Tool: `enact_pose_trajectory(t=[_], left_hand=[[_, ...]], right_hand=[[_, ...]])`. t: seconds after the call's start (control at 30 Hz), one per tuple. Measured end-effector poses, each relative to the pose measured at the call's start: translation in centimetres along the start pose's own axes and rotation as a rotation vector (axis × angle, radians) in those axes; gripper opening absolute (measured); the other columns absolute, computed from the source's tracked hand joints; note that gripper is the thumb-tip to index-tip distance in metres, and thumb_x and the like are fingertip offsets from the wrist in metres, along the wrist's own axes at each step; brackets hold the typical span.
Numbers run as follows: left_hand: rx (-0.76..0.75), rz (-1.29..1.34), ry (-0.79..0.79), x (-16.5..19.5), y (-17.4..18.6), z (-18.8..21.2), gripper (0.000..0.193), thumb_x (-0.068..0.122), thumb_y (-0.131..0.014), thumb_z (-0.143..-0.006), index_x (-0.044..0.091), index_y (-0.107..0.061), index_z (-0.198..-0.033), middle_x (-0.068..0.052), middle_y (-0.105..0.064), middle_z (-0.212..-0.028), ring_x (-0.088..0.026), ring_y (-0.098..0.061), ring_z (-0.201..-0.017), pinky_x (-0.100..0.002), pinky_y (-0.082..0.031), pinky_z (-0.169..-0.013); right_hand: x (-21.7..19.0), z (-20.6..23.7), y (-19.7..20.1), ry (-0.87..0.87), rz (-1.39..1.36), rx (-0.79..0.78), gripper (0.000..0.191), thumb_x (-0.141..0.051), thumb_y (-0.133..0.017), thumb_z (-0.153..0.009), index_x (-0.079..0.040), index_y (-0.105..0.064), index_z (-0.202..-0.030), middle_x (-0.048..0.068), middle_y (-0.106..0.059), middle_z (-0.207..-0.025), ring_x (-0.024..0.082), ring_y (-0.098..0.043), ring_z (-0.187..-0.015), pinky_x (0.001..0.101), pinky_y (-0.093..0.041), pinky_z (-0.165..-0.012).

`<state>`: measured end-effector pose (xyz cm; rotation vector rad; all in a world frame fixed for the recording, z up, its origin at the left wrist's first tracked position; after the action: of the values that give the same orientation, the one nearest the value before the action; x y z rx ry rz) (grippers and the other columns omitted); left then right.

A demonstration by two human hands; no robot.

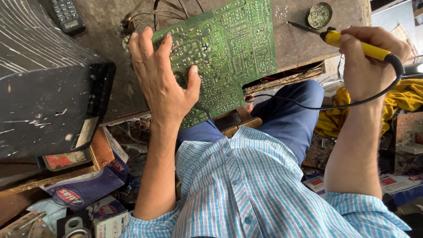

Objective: The person works at a cluttered electronics repair bench. They handle an old audio device, pull out its circuit board, use a screwdriver on the chassis, then hold a large green circuit board steady with one hand while soldering its components with a soldering iron.

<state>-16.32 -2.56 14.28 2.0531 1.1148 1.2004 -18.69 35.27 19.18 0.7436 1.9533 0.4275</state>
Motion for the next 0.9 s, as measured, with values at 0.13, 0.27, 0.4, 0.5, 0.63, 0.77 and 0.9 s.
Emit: enact_pose_trajectory(t=[0.13,0.27,0.4,0.5,0.63,0.77,0.9], left_hand=[[-0.002,0.000,0.007,0.0,0.0,0.0,0.070,0.032,-0.077,-0.098,0.005,-0.043,-0.154,-0.023,-0.028,-0.167,-0.047,-0.020,-0.160,-0.061,-0.022,-0.134],[-0.001,-0.002,0.006,0.0,0.0,0.0,0.070,0.031,-0.077,-0.097,0.005,-0.044,-0.153,-0.023,-0.028,-0.167,-0.048,-0.020,-0.160,-0.061,-0.022,-0.134],[-0.009,-0.002,0.013,0.0,-0.1,0.1,0.070,0.032,-0.077,-0.098,0.005,-0.044,-0.153,-0.023,-0.029,-0.167,-0.047,-0.020,-0.160,-0.059,-0.022,-0.129],[-0.002,0.004,0.007,0.0,-0.1,0.0,0.070,0.031,-0.076,-0.098,0.005,-0.044,-0.153,-0.024,-0.028,-0.167,-0.048,-0.020,-0.160,-0.061,-0.022,-0.134],[0.007,-0.002,-0.009,0.1,-0.1,0.1,0.069,0.031,-0.076,-0.099,0.005,-0.043,-0.154,-0.024,-0.028,-0.167,-0.047,-0.020,-0.160,-0.060,-0.022,-0.133],[-0.001,0.003,0.002,0.0,-0.2,0.1,0.070,0.031,-0.077,-0.098,0.006,-0.043,-0.154,-0.024,-0.028,-0.167,-0.048,-0.020,-0.160,-0.060,-0.022,-0.133],[0.005,0.000,-0.002,0.1,0.0,0.0,0.070,0.031,-0.077,-0.099,0.005,-0.043,-0.154,-0.024,-0.028,-0.167,-0.048,-0.020,-0.160,-0.059,-0.022,-0.129]], right_hand=[[0.0,0.0,-0.1,-0.054,-0.041,0.007,0.020,0.006,-0.063,-0.096,0.009,-0.076,-0.111,0.016,-0.074,-0.097,0.017,-0.073,-0.088,0.0264,-0.060,-0.082],[-0.3,0.2,-0.2,-0.052,-0.038,0.014,0.022,0.007,-0.062,-0.094,0.009,-0.076,-0.111,0.016,-0.074,-0.097,0.018,-0.073,-0.089,0.0264,-0.061,-0.082],[0.3,0.3,-0.4,-0.117,-0.078,0.010,0.017,0.004,-0.064,-0.096,0.008,-0.076,-0.108,0.015,-0.074,-0.097,0.017,-0.072,-0.088,0.0254,-0.059,-0.080],[-0.5,0.1,-0.7,-0.029,-0.086,-0.016,0.019,0.007,-0.062,-0.097,0.010,-0.075,-0.110,0.018,-0.074,-0.102,0.019,-0.073,-0.093,0.0275,-0.061,-0.085],[-1.1,0.0,-1.0,-0.023,-0.098,-0.012,0.018,0.005,-0.064,-0.099,0.009,-0.075,-0.112,0.017,-0.073,-0.099,0.019,-0.073,-0.090,0.0272,-0.062,-0.083],[-1.5,0.0,-1.7,-0.088,-0.099,-0.037,0.018,0.002,-0.065,-0.097,0.006,-0.076,-0.111,0.015,-0.074,-0.098,0.017,-0.074,-0.089,0.0259,-0.061,-0.081],[-1.9,-0.1,-2.1,-0.121,-0.097,-0.050,0.016,-0.001,-0.066,-0.097,0.006,-0.076,-0.108,0.015,-0.073,-0.093,0.015,-0.072,-0.084,0.0250,-0.058,-0.075]])
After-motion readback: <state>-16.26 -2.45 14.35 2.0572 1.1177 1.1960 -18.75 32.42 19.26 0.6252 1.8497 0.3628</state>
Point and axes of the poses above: each hand's wrist, its own z-axis away from the middle knuckle, its own y-axis out of the back of the hand, x = y × z, the point moved 9 cm from there along -z, towards the middle knuckle
